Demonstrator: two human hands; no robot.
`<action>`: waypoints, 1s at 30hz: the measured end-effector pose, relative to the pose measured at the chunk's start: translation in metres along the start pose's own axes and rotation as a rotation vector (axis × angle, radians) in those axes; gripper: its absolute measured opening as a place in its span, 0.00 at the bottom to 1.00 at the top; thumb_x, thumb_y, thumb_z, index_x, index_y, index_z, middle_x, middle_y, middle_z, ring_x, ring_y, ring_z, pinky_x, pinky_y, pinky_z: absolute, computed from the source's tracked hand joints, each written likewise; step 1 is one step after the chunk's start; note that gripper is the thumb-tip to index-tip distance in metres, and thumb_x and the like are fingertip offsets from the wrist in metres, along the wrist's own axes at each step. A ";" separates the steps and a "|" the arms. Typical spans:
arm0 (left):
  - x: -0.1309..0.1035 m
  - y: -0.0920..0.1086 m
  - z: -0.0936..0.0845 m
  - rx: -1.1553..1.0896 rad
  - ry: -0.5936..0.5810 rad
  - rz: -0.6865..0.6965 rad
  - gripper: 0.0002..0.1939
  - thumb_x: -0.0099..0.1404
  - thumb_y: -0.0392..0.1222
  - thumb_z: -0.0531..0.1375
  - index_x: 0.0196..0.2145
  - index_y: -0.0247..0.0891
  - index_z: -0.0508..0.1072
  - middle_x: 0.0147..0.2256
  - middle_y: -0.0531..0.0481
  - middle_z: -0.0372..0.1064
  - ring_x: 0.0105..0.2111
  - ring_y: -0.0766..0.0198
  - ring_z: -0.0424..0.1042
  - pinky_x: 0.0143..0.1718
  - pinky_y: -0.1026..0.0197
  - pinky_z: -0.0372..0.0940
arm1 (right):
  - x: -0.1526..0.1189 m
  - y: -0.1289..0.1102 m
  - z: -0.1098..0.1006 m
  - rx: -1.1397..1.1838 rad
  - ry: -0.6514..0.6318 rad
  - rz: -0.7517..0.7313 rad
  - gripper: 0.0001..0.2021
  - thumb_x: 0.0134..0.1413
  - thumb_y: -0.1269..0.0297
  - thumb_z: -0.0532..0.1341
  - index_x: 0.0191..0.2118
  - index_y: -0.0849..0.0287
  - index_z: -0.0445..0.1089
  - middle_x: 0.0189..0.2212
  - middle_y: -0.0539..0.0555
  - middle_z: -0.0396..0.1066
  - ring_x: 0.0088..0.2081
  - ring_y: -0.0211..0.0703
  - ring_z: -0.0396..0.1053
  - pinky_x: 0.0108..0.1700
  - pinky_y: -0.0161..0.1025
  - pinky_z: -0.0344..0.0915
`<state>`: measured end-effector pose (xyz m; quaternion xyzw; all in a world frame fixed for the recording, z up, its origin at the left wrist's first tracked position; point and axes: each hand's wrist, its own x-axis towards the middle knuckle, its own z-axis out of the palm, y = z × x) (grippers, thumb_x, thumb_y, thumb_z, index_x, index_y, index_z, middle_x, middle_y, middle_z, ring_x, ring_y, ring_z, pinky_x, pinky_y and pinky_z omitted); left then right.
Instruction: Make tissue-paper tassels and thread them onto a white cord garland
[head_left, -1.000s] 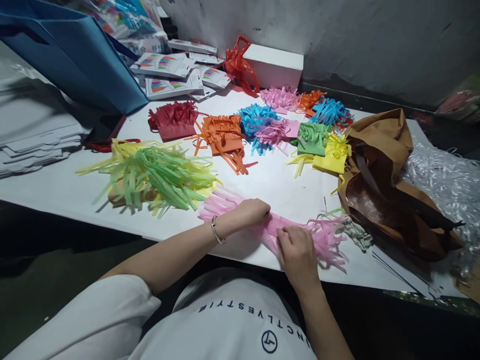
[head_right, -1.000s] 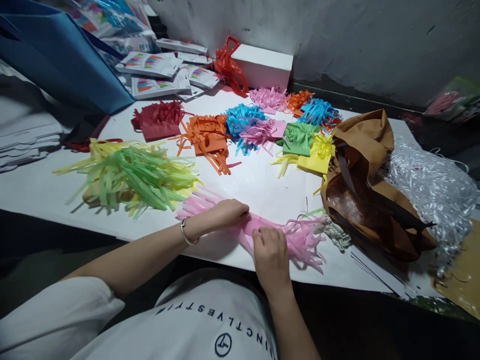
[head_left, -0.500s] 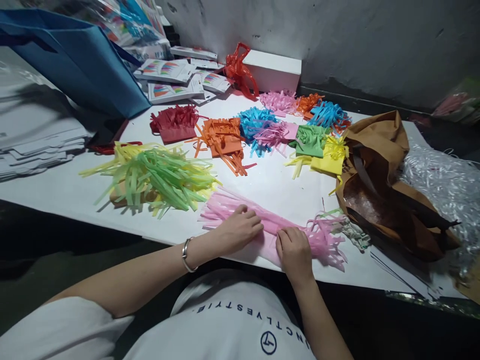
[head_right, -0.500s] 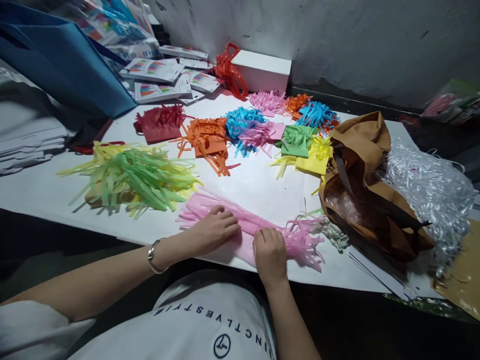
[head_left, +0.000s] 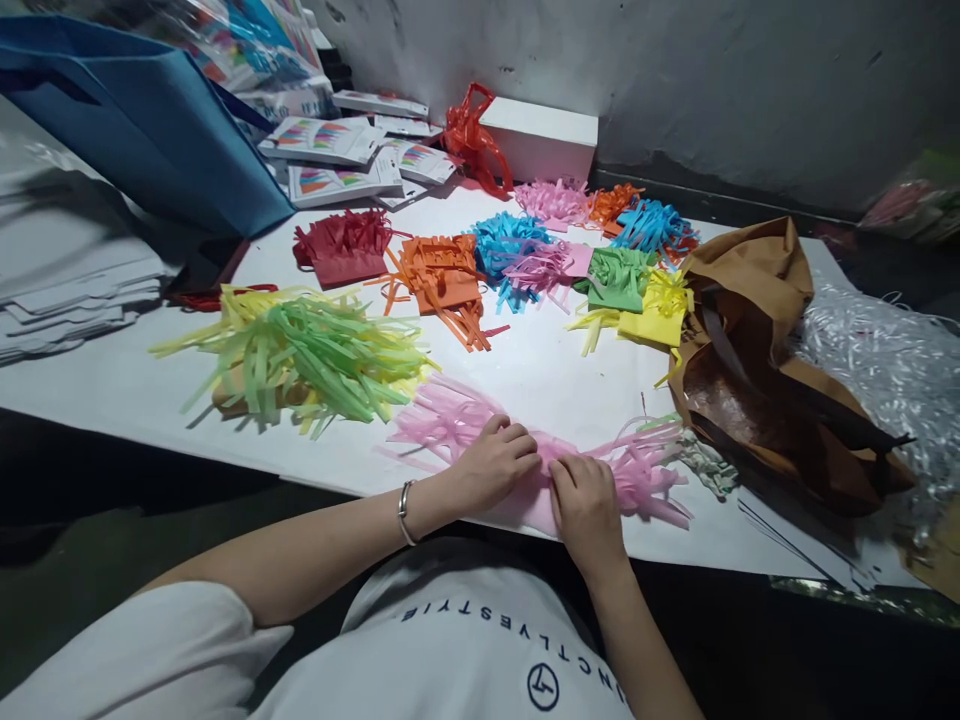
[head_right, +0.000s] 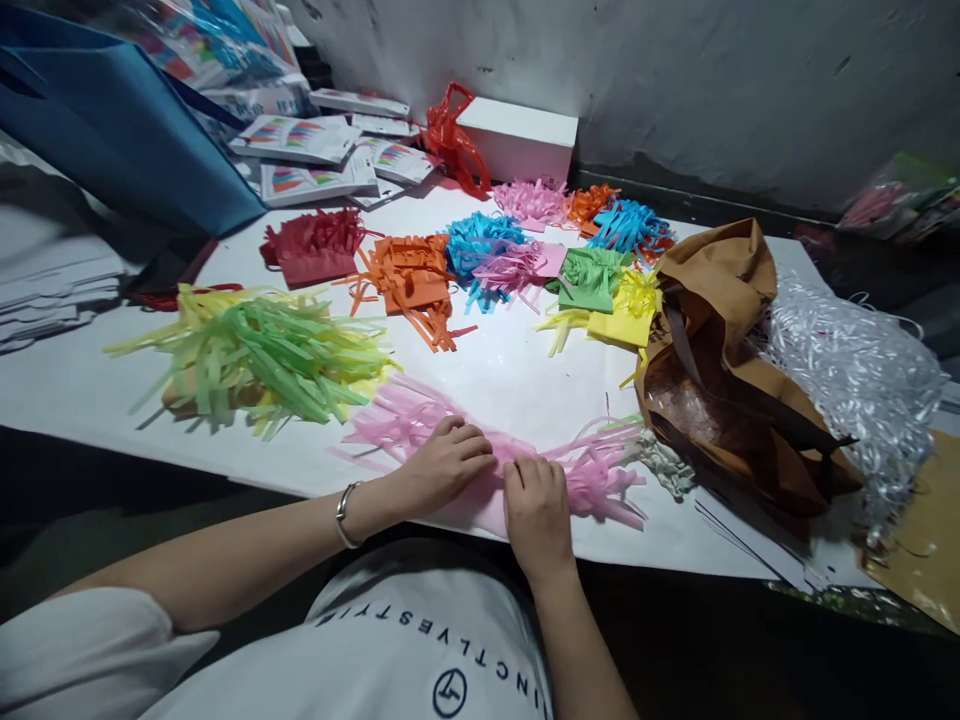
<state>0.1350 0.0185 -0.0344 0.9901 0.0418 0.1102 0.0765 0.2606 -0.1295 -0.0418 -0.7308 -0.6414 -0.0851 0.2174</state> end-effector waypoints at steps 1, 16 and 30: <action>-0.004 -0.003 0.001 -0.013 0.010 0.001 0.07 0.70 0.33 0.56 0.41 0.39 0.73 0.38 0.48 0.73 0.41 0.58 0.66 0.48 0.51 0.51 | -0.002 0.003 -0.001 -0.011 -0.003 0.008 0.08 0.62 0.74 0.57 0.42 0.60 0.71 0.37 0.57 0.72 0.42 0.48 0.66 0.49 0.48 0.60; 0.005 -0.004 -0.013 0.014 -0.051 -0.450 0.15 0.70 0.42 0.55 0.29 0.34 0.75 0.38 0.41 0.71 0.38 0.54 0.66 0.38 0.52 0.54 | 0.014 0.019 0.001 -0.231 0.013 0.221 0.12 0.65 0.65 0.57 0.28 0.58 0.67 0.28 0.56 0.67 0.35 0.49 0.61 0.44 0.50 0.55; 0.005 -0.004 -0.014 0.022 0.007 -0.349 0.12 0.65 0.48 0.62 0.41 0.37 0.74 0.47 0.41 0.70 0.47 0.49 0.64 0.48 0.44 0.54 | 0.020 0.004 0.001 -0.036 -0.005 -0.051 0.08 0.62 0.75 0.57 0.33 0.59 0.70 0.30 0.53 0.70 0.34 0.43 0.64 0.46 0.44 0.58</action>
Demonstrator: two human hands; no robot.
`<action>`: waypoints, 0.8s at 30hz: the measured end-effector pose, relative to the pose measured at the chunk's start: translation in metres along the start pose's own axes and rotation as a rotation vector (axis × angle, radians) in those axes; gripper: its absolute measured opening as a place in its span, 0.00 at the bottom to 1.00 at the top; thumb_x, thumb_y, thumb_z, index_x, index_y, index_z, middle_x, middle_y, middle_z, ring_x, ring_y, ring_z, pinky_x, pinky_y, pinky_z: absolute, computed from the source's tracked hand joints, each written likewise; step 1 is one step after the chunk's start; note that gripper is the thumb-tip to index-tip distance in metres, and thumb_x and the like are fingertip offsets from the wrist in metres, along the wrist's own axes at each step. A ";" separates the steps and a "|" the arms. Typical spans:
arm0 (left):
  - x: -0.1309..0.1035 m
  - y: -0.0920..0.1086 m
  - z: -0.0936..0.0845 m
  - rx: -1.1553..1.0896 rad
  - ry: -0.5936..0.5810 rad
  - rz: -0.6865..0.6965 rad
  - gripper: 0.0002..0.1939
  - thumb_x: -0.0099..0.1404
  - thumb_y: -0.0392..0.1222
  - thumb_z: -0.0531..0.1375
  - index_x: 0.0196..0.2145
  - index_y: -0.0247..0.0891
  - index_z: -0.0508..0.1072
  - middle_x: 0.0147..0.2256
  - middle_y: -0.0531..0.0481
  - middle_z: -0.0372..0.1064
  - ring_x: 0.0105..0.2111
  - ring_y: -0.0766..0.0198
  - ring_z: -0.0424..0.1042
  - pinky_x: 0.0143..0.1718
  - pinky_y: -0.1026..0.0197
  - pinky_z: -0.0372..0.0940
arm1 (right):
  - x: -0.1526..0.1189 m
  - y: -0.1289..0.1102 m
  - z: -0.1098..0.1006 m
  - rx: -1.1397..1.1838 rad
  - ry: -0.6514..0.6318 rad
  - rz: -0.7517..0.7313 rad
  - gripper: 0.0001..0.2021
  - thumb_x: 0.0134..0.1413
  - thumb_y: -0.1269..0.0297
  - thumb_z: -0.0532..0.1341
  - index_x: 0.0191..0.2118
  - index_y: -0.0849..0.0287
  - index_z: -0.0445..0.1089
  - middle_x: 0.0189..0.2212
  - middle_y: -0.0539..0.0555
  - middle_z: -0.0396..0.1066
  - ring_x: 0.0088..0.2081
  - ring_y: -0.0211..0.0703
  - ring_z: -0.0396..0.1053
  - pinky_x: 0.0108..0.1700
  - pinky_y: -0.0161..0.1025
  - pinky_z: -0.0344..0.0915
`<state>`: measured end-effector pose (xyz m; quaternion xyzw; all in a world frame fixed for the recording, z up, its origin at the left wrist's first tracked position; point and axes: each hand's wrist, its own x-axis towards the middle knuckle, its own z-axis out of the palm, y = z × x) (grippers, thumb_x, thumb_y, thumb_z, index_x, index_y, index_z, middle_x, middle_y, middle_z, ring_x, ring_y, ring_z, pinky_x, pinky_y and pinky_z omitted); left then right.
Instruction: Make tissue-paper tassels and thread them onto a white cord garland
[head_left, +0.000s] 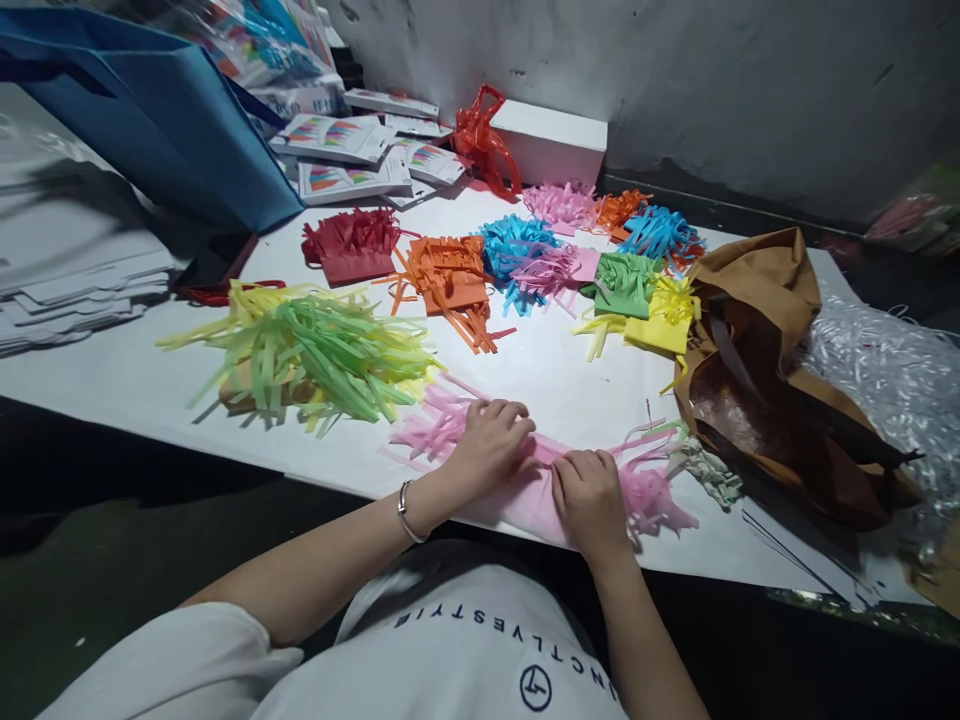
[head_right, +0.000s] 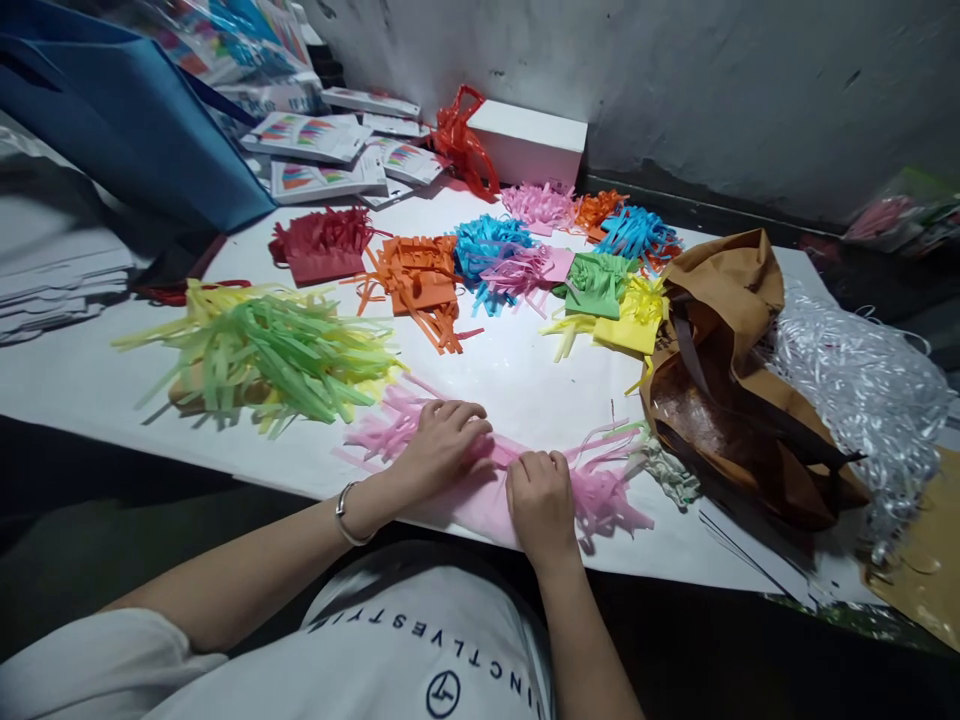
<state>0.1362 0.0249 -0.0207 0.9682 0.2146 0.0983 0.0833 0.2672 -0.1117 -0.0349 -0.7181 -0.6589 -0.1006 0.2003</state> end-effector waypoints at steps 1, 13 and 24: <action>-0.002 0.000 0.000 -0.014 0.036 0.067 0.10 0.66 0.46 0.62 0.41 0.39 0.73 0.49 0.43 0.70 0.49 0.49 0.63 0.52 0.43 0.51 | 0.000 0.000 0.001 0.006 0.009 0.014 0.08 0.63 0.74 0.56 0.34 0.60 0.70 0.30 0.54 0.70 0.35 0.43 0.64 0.46 0.44 0.58; -0.017 -0.017 0.012 -0.118 0.073 0.352 0.09 0.71 0.36 0.56 0.37 0.42 0.76 0.33 0.51 0.75 0.39 0.59 0.64 0.47 0.50 0.49 | -0.025 0.009 -0.003 0.047 -0.029 -0.010 0.07 0.64 0.73 0.56 0.39 0.59 0.71 0.35 0.55 0.71 0.40 0.46 0.64 0.50 0.45 0.58; -0.013 0.011 0.001 -0.121 -0.059 -0.105 0.06 0.63 0.30 0.59 0.33 0.38 0.74 0.32 0.48 0.75 0.38 0.55 0.66 0.39 0.51 0.49 | -0.005 0.003 -0.001 -0.170 -0.131 0.304 0.05 0.61 0.67 0.61 0.34 0.60 0.69 0.37 0.58 0.71 0.42 0.53 0.64 0.52 0.55 0.53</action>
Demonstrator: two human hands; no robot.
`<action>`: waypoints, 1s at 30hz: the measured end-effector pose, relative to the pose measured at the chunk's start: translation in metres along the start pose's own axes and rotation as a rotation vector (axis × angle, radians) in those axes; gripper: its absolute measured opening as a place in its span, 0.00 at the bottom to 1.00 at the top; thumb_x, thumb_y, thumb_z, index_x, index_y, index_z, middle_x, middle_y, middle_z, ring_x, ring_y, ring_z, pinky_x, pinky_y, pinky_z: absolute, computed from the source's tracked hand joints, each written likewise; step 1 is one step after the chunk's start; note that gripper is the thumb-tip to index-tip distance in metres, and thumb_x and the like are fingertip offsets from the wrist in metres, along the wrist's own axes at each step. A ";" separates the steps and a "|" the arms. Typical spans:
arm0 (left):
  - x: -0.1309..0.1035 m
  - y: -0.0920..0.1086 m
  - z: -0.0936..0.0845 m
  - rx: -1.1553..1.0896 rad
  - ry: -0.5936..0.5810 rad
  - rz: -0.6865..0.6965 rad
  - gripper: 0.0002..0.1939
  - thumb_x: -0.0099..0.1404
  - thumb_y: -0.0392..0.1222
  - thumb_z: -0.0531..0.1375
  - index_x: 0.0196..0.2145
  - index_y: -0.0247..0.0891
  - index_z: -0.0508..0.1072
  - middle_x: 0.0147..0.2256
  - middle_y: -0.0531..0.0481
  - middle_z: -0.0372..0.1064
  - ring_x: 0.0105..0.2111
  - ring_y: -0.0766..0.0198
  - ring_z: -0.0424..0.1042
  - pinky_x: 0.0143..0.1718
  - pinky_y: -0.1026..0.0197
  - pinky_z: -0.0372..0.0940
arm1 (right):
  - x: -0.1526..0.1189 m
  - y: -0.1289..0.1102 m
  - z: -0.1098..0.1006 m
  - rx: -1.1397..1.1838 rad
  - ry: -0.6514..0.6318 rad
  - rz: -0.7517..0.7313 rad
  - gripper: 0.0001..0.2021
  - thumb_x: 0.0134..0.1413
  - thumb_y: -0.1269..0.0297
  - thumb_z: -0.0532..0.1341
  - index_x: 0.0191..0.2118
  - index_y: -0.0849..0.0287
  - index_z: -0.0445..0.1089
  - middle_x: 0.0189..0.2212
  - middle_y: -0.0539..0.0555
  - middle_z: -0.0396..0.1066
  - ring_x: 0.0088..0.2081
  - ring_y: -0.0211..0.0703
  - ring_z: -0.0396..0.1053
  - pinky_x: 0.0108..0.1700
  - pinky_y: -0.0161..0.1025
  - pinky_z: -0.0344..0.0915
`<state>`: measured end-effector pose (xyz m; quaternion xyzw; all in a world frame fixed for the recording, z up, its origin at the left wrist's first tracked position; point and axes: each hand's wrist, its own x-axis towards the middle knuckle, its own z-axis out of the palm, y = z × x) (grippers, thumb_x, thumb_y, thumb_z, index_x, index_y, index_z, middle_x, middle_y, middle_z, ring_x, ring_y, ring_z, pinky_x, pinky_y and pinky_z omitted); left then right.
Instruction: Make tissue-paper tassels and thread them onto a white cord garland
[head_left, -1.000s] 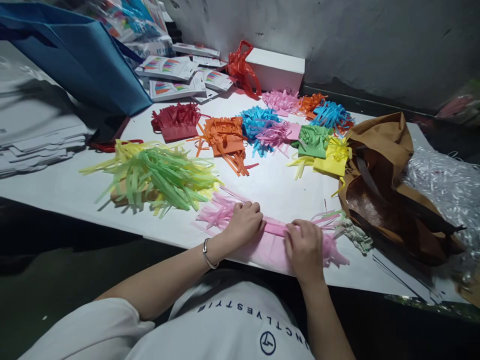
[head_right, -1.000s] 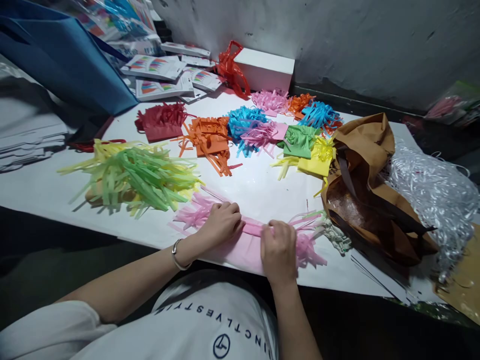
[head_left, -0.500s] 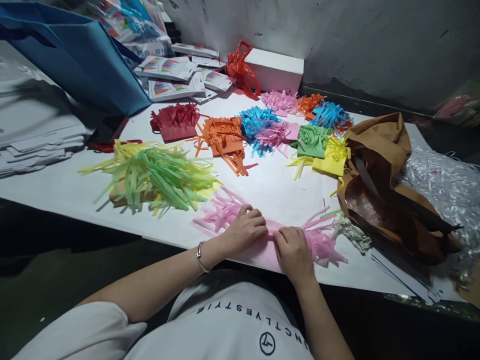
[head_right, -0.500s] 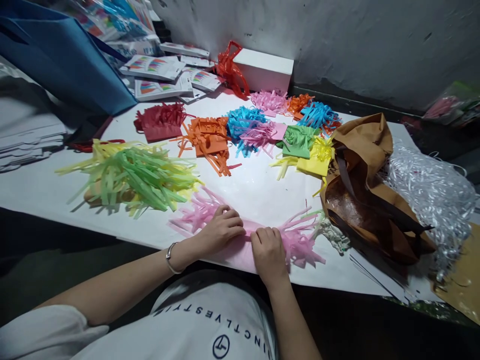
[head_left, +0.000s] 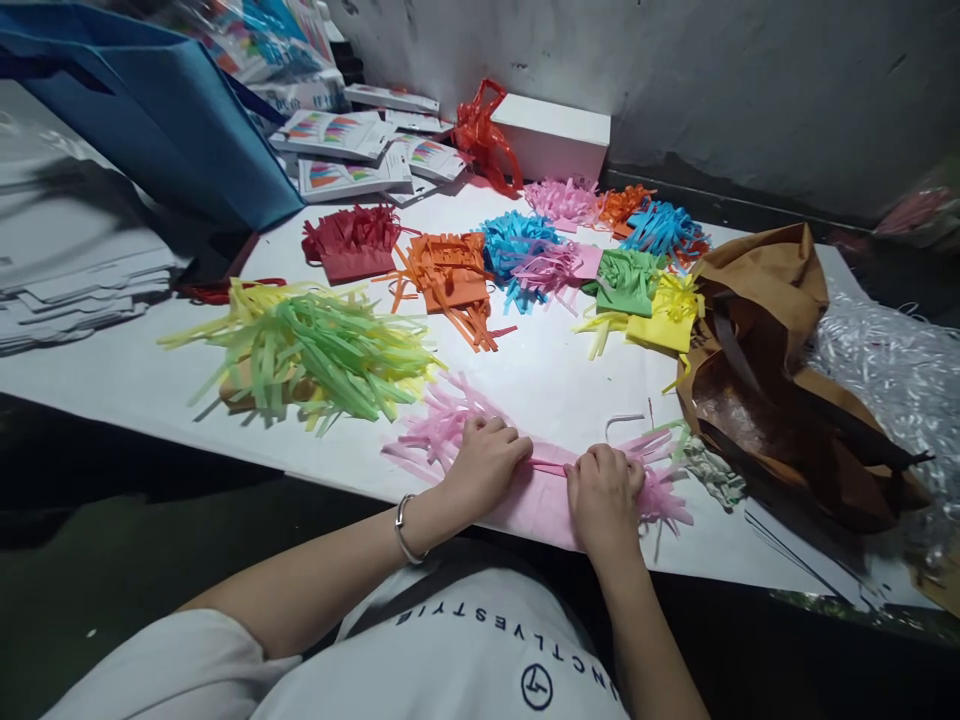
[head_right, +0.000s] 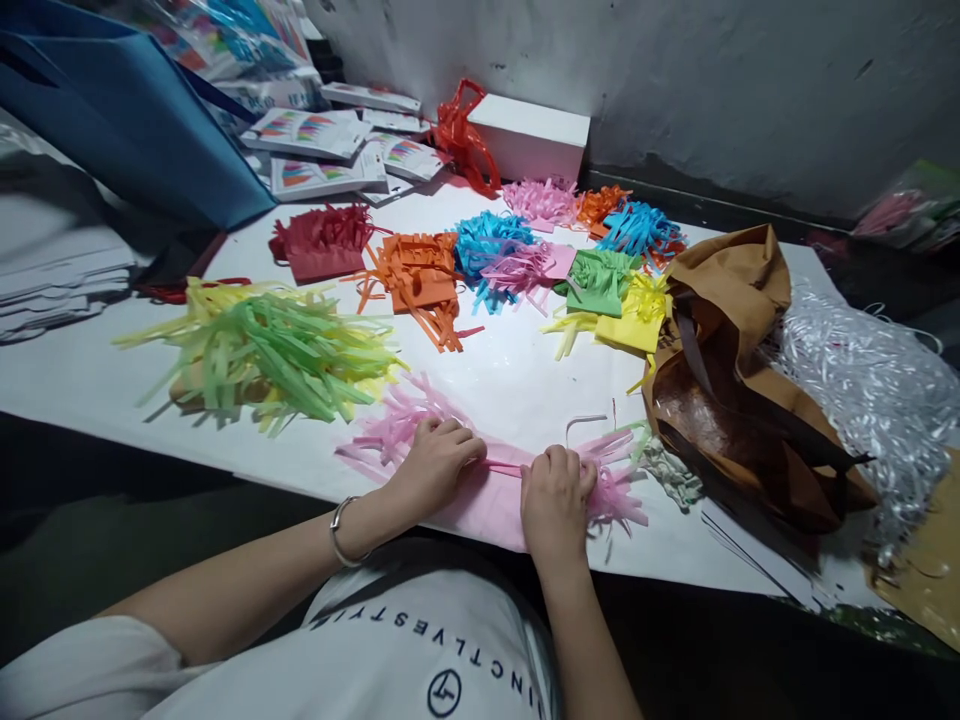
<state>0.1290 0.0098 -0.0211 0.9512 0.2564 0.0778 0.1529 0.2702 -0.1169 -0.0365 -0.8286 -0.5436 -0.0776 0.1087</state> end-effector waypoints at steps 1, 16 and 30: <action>0.001 0.001 -0.001 -0.004 -0.016 0.002 0.06 0.62 0.29 0.59 0.32 0.38 0.74 0.32 0.48 0.75 0.38 0.55 0.66 0.39 0.51 0.49 | 0.001 0.001 0.000 0.004 -0.002 -0.001 0.05 0.61 0.66 0.61 0.33 0.60 0.69 0.36 0.58 0.71 0.42 0.53 0.64 0.51 0.55 0.53; -0.017 -0.026 0.011 -0.008 0.120 0.373 0.05 0.69 0.35 0.58 0.36 0.41 0.74 0.36 0.50 0.74 0.42 0.57 0.64 0.49 0.50 0.49 | -0.023 0.018 0.000 0.248 0.155 -0.403 0.10 0.65 0.75 0.53 0.41 0.57 0.71 0.39 0.55 0.73 0.46 0.46 0.65 0.59 0.52 0.50; -0.005 0.004 -0.002 0.145 -0.012 -0.088 0.08 0.65 0.39 0.57 0.32 0.35 0.74 0.41 0.41 0.71 0.41 0.50 0.64 0.40 0.48 0.53 | -0.007 -0.002 -0.001 0.015 -0.033 -0.020 0.06 0.63 0.68 0.58 0.34 0.59 0.69 0.37 0.57 0.71 0.42 0.51 0.64 0.53 0.54 0.50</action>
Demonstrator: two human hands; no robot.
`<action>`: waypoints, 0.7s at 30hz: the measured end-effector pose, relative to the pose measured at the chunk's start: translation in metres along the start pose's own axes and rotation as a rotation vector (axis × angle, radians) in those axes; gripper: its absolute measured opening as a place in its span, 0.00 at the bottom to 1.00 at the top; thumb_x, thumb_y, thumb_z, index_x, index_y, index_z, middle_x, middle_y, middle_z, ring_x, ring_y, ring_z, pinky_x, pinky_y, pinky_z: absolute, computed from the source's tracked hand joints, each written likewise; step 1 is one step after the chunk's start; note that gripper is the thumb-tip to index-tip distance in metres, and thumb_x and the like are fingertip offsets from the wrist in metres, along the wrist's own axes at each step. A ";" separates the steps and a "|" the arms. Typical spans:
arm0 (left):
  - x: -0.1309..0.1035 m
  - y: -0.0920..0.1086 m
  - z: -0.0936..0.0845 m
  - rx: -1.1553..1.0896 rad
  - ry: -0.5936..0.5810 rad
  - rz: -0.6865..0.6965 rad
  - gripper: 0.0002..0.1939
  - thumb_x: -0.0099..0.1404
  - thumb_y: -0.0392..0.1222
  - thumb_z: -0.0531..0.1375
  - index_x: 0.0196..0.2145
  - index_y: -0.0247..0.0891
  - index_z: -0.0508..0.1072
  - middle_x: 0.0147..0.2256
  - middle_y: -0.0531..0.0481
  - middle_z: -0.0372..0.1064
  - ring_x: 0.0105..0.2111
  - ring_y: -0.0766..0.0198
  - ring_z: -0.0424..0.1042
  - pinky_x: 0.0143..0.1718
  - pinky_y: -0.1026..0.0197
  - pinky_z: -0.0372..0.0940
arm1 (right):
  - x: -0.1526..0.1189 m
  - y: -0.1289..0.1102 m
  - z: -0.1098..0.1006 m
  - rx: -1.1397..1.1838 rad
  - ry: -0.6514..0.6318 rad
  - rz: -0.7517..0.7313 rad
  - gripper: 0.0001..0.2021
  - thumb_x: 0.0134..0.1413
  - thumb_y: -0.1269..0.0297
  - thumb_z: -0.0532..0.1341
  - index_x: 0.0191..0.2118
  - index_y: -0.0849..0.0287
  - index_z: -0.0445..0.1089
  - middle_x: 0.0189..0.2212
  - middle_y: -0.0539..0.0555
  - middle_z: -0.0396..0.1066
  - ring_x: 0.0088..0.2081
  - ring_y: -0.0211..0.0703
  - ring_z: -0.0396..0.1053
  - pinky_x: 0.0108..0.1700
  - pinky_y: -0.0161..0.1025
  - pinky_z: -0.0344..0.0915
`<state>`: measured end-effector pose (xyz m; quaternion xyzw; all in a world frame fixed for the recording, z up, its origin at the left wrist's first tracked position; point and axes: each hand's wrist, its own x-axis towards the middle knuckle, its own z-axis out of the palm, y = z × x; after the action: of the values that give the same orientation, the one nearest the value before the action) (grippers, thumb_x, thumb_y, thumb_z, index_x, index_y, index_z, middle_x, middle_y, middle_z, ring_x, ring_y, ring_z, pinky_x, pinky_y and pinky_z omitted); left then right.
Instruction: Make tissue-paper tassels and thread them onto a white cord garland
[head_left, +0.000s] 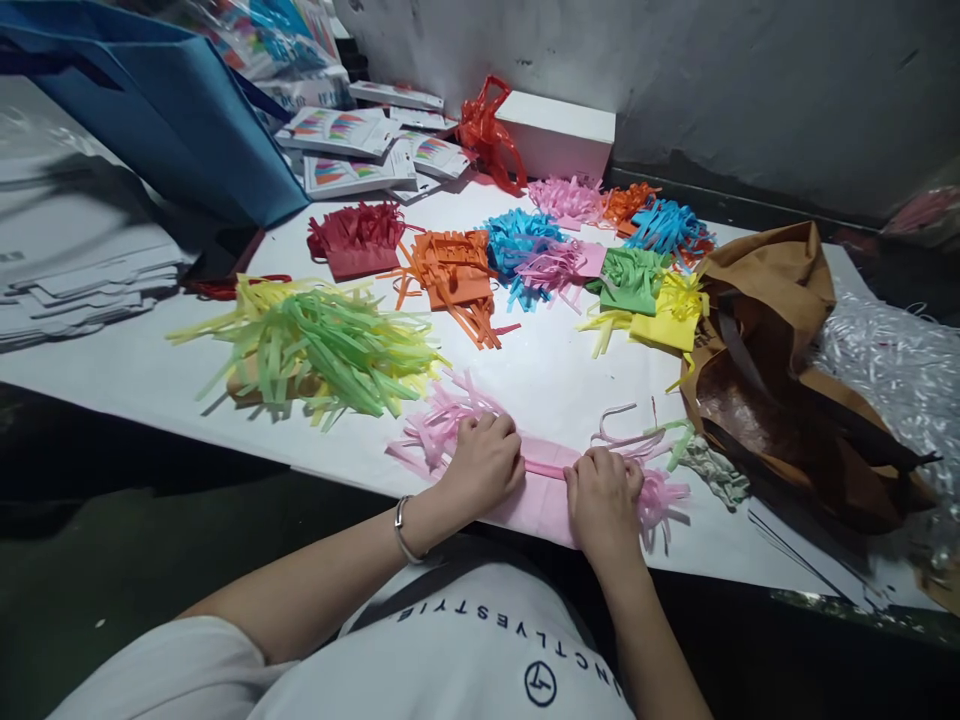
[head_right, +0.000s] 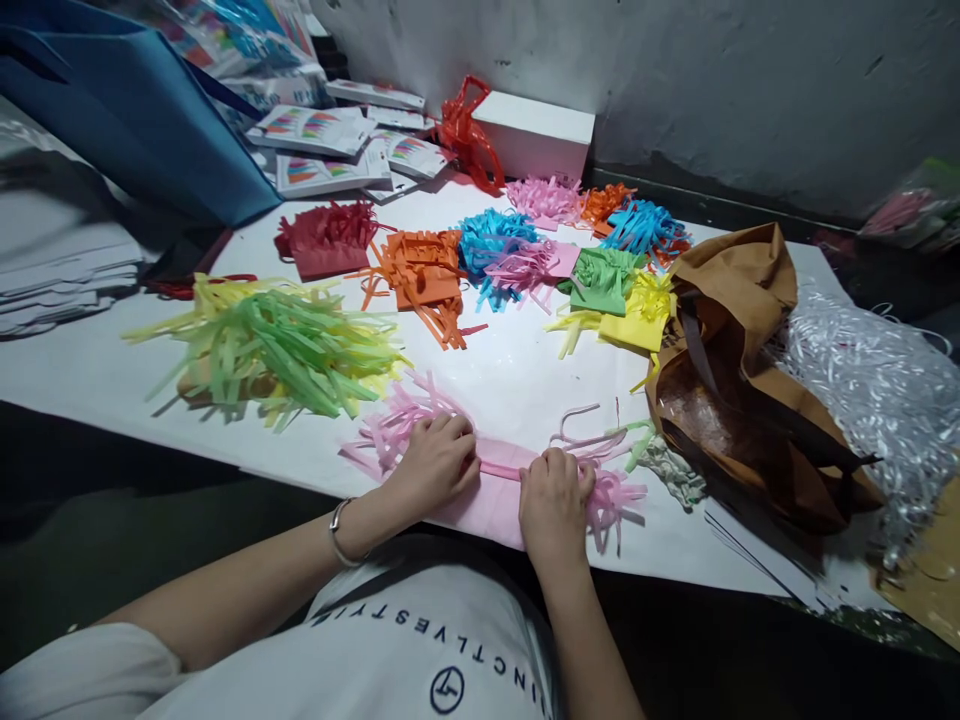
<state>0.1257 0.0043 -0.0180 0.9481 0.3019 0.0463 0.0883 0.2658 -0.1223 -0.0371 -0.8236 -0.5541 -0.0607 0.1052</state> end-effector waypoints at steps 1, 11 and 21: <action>0.002 -0.001 0.000 0.001 -0.009 0.001 0.08 0.65 0.39 0.57 0.32 0.35 0.74 0.40 0.41 0.71 0.41 0.50 0.64 0.39 0.48 0.53 | 0.000 -0.001 -0.001 -0.002 0.018 0.013 0.06 0.62 0.67 0.59 0.33 0.59 0.69 0.37 0.57 0.71 0.42 0.51 0.64 0.53 0.54 0.50; 0.003 -0.010 0.003 -0.089 0.064 0.106 0.04 0.65 0.37 0.60 0.35 0.38 0.76 0.41 0.43 0.69 0.41 0.53 0.63 0.40 0.51 0.53 | -0.001 -0.011 0.003 0.248 0.134 -0.283 0.07 0.62 0.73 0.58 0.35 0.57 0.71 0.33 0.51 0.71 0.39 0.43 0.65 0.55 0.48 0.51; 0.003 -0.020 0.017 -0.157 0.150 0.383 0.06 0.67 0.35 0.59 0.32 0.39 0.76 0.38 0.48 0.72 0.41 0.58 0.63 0.45 0.51 0.51 | 0.001 -0.013 0.009 0.268 0.101 -0.290 0.06 0.64 0.70 0.58 0.35 0.57 0.70 0.34 0.51 0.71 0.38 0.43 0.64 0.51 0.46 0.52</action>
<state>0.1195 0.0200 -0.0384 0.9722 0.1177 0.1560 0.1290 0.2539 -0.1144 -0.0444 -0.7096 -0.6642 -0.0421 0.2315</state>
